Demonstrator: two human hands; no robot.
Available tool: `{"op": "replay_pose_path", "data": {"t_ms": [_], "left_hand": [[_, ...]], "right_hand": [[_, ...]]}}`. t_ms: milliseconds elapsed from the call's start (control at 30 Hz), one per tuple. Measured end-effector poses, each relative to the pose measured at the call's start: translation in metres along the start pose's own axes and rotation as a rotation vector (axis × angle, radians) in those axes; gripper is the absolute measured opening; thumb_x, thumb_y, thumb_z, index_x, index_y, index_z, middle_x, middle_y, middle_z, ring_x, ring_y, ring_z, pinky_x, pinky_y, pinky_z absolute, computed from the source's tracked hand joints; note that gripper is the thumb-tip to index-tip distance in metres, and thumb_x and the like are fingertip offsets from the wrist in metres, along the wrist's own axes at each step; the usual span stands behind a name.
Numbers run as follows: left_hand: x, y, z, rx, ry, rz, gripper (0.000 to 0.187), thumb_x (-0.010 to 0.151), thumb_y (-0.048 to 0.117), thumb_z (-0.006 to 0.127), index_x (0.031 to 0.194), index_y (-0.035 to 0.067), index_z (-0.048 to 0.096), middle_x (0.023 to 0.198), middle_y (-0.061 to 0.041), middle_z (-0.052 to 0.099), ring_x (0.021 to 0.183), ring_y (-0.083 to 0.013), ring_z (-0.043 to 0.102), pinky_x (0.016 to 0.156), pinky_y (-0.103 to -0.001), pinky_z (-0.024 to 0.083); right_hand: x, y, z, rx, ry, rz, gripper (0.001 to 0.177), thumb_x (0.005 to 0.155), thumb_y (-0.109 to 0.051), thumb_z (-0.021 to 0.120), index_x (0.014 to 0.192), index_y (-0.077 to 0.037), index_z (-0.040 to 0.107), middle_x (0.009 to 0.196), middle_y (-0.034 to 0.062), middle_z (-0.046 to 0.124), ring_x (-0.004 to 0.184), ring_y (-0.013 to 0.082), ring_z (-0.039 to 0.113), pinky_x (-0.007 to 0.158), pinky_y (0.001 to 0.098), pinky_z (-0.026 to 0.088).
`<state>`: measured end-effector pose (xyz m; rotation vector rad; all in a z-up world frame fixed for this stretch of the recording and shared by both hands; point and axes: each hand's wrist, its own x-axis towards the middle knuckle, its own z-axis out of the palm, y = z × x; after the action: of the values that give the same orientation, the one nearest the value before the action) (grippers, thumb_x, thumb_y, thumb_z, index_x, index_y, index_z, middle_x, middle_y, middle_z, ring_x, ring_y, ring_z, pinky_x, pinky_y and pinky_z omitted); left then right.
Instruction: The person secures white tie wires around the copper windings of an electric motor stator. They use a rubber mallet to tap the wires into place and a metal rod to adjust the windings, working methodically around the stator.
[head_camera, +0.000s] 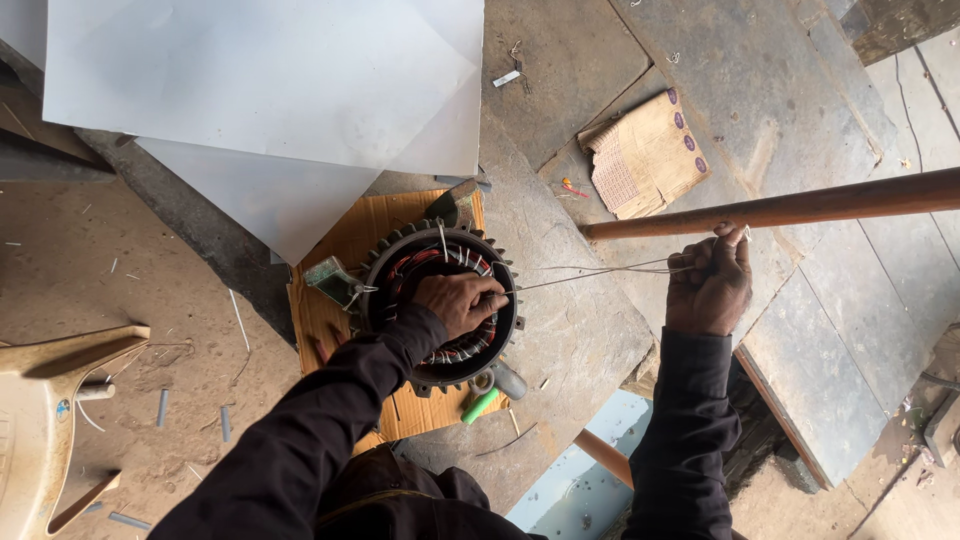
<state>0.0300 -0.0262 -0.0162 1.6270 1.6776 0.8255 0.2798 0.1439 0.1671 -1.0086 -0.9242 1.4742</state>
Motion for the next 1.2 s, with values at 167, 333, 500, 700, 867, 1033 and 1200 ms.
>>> {"op": "replay_pose_path", "data": {"t_ms": [167,333,500,700,867,1033,1200], "left_hand": [[-0.005,0.024,0.005,0.001,0.133,-0.130,0.036,0.089,0.057,0.067,0.102,0.024,0.074,0.086,0.000,0.072,0.070,-0.0214,0.072,0.057,-0.040,0.056],[-0.012,0.042,0.010,-0.077,0.199,-0.323,0.022,0.094,0.045,0.067,0.104,0.028,0.075,0.089,-0.001,0.068,0.078,-0.0217,0.070,0.064,-0.039,0.056],[-0.012,0.051,0.035,-0.432,0.482,-0.508,0.021,0.089,0.027,0.076,0.103,0.016,0.065,0.092,0.002,0.069,0.081,-0.0157,0.071,0.071,-0.034,0.058],[-0.011,0.034,0.055,-0.680,0.542,-0.634,0.059,0.081,0.027,0.089,0.118,0.007,0.048,0.098,-0.012,0.063,0.086,-0.0210,0.066,0.074,-0.037,0.062],[-0.014,0.025,0.064,-0.842,0.436,-0.745,0.061,0.079,0.030,0.085,0.123,0.011,0.046,0.102,-0.007,0.067,0.084,-0.0191,0.071,0.067,-0.035,0.064],[-0.010,0.016,0.070,-0.897,0.475,-0.713,0.062,0.078,0.026,0.087,0.122,0.009,0.047,0.101,-0.007,0.067,0.086,-0.0179,0.070,0.071,-0.035,0.063],[-0.006,0.019,0.067,-0.899,0.470,-0.741,0.060,0.079,0.021,0.084,0.122,0.009,0.046,0.100,-0.006,0.067,0.086,-0.0164,0.069,0.073,-0.034,0.062]], "right_hand": [[0.008,0.003,-0.006,0.033,-0.033,0.004,0.019,0.116,-0.028,0.052,0.106,-0.013,0.059,0.068,-0.0061,0.043,0.057,0.0038,0.034,0.058,0.0216,0.035],[0.013,0.007,-0.009,0.047,-0.018,0.016,0.020,0.116,-0.028,0.051,0.106,-0.013,0.060,0.068,-0.0063,0.043,0.057,0.0039,0.034,0.057,0.0217,0.034],[0.016,0.010,-0.007,0.053,0.015,0.008,0.021,0.116,-0.029,0.050,0.105,-0.013,0.059,0.069,-0.0063,0.043,0.057,0.0040,0.035,0.057,0.0214,0.035],[0.026,0.020,-0.032,0.074,0.048,0.035,0.021,0.117,-0.028,0.050,0.107,-0.013,0.060,0.070,-0.0057,0.044,0.058,0.0041,0.036,0.058,0.0208,0.035],[0.060,0.052,-0.077,0.055,0.202,0.147,0.022,0.112,-0.028,0.044,0.110,-0.014,0.060,0.072,-0.0029,0.050,0.055,0.0076,0.039,0.056,0.0255,0.041],[0.088,0.087,-0.130,0.189,0.287,0.239,0.017,0.113,-0.029,0.048,0.109,-0.016,0.058,0.072,-0.0022,0.052,0.055,0.0085,0.040,0.056,0.0254,0.040],[0.107,0.103,-0.154,0.205,0.297,0.262,0.014,0.112,-0.028,0.051,0.107,-0.017,0.058,0.072,-0.0026,0.052,0.054,0.0083,0.039,0.055,0.0257,0.039]]}}
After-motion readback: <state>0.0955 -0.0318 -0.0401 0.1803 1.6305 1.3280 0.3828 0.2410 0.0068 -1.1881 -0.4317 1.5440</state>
